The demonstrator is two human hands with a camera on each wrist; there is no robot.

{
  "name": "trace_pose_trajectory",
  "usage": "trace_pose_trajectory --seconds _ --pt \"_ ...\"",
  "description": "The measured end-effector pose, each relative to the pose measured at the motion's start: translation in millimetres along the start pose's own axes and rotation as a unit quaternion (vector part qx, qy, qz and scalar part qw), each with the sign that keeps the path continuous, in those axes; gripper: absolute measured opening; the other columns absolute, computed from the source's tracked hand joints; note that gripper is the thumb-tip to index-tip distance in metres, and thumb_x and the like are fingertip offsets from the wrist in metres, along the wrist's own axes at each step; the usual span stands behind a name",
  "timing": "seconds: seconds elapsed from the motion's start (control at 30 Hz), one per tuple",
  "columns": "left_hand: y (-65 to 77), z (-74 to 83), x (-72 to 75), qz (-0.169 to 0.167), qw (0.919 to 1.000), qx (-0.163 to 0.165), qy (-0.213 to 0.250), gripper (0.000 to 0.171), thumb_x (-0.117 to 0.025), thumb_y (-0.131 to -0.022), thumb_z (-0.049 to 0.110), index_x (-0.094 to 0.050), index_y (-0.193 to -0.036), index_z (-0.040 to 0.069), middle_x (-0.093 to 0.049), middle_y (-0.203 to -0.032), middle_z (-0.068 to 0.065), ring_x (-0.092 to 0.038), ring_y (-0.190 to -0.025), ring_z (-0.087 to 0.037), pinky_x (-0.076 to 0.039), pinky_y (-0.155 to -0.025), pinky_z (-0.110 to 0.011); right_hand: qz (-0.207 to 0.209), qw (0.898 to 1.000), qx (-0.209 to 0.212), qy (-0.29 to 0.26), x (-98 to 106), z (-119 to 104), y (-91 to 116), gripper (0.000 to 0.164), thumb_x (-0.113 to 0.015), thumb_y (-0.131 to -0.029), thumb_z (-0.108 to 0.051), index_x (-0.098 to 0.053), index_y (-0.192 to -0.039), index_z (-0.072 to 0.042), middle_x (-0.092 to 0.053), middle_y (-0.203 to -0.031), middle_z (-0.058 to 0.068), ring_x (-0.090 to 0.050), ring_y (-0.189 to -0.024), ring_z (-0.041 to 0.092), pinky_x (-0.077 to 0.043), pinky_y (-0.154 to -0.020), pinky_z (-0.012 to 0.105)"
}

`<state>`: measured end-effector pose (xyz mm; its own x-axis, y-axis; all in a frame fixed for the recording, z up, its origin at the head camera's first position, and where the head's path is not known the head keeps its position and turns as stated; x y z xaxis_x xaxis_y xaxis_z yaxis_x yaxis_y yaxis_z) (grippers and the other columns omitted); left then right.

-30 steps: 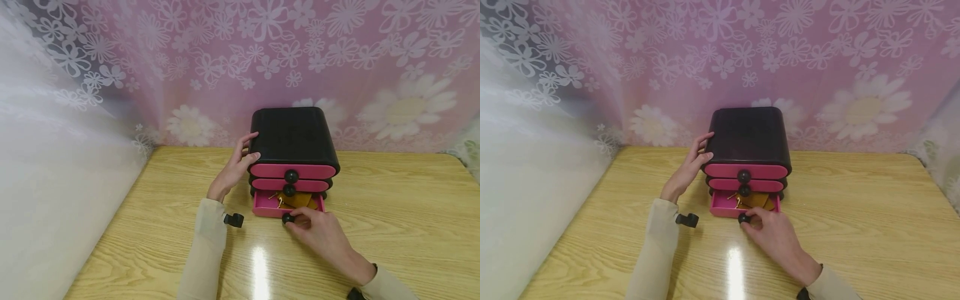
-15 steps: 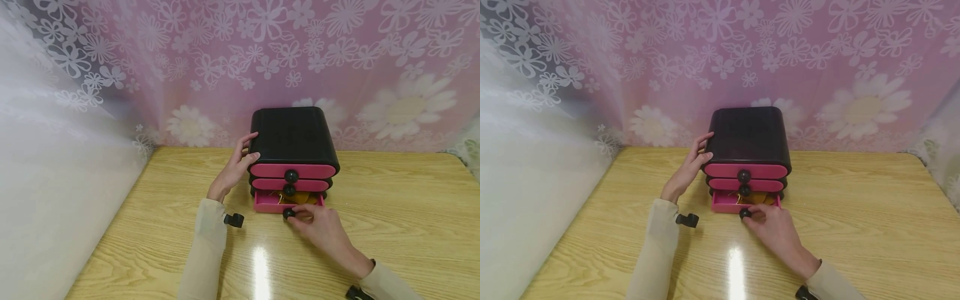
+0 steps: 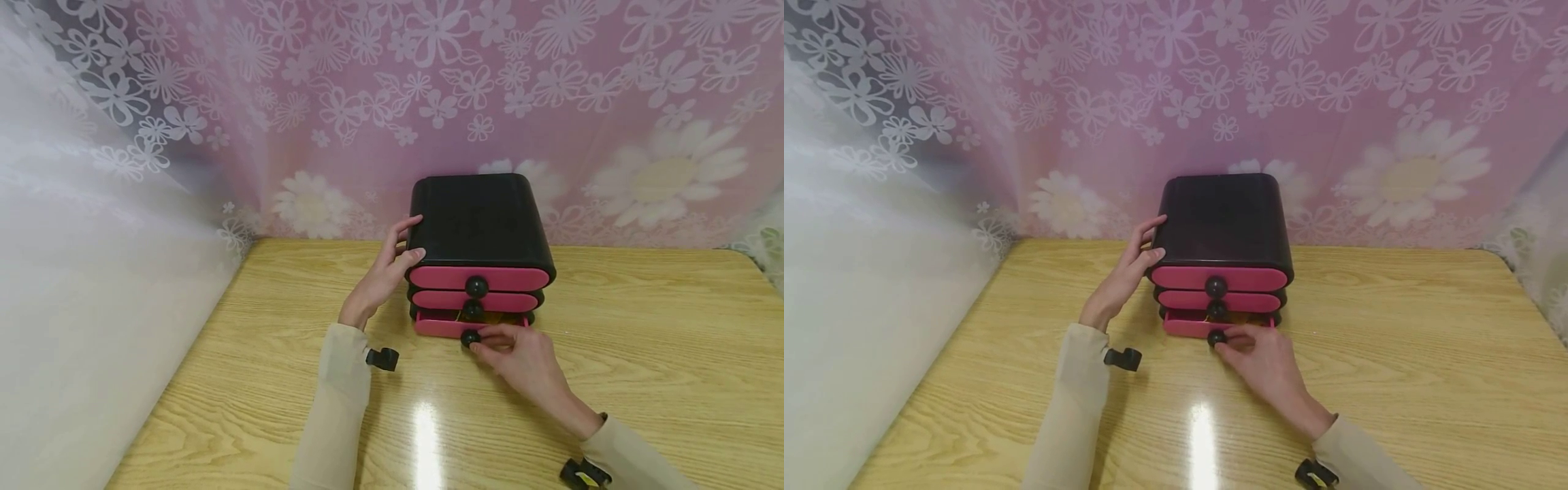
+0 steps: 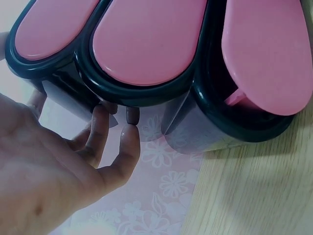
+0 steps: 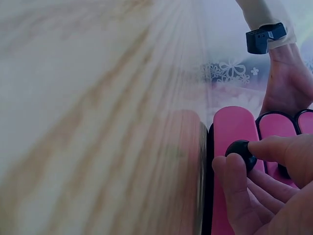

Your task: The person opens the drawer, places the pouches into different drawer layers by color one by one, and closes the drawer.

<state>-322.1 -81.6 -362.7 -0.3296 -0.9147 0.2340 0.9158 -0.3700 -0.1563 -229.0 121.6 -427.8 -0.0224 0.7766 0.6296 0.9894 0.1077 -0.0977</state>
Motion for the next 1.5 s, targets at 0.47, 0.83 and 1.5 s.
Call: trace_pose_trajectory --seconds 0.47,0.83,1.5 --pt "1.4 2.3 -0.6 -0.003 1.0000 0.004 0.001 0.055 -0.048 -0.105 0.030 -0.030 -0.156 0.042 -0.030 -0.158 -0.007 -0.044 -0.135 -0.029 -0.045 -0.107 -0.051 -0.013 0.999 -0.031 -0.030 -0.8 8.3 -6.7 0.026 -0.080 -0.088 -0.023 -0.078 -0.107 -0.006 -0.080 -0.100 0.011 -0.076 -0.073 0.011 -0.055 -0.053 0.026" --pt "1.7 2.1 -0.4 -0.001 1.0000 0.000 0.001 0.054 -0.048 -0.105 0.029 -0.031 -0.155 0.044 -0.029 -0.158 -0.005 -0.043 -0.136 -0.028 -0.044 -0.109 -0.052 -0.007 1.000 -0.024 -0.018 3.3 8.1 -12.2 0.023 -0.082 -0.087 -0.027 -0.080 -0.102 -0.010 -0.080 -0.097 0.007 -0.077 -0.082 0.015 -0.054 -0.061 0.023" --pt "3.3 0.8 -0.4 0.001 1.0000 0.008 -0.002 0.054 -0.048 -0.106 0.029 -0.030 -0.155 0.045 -0.028 -0.159 -0.004 -0.041 -0.140 -0.028 -0.040 -0.114 -0.054 0.009 0.999 -0.020 0.025 9.8 16.1 -19.0 0.014 -0.082 -0.086 -0.028 -0.082 -0.096 -0.018 -0.081 -0.090 -0.001 -0.077 -0.082 0.013 -0.054 -0.071 0.024"
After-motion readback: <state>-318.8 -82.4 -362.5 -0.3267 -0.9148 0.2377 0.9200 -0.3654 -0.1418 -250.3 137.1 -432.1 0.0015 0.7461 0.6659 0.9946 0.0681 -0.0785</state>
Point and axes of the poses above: each hand's wrist, its own y-axis away from the middle knuckle, its own x-axis out of the back of the hand, z = x × y, the point moved 9 cm from there along -y, towards the middle knuckle
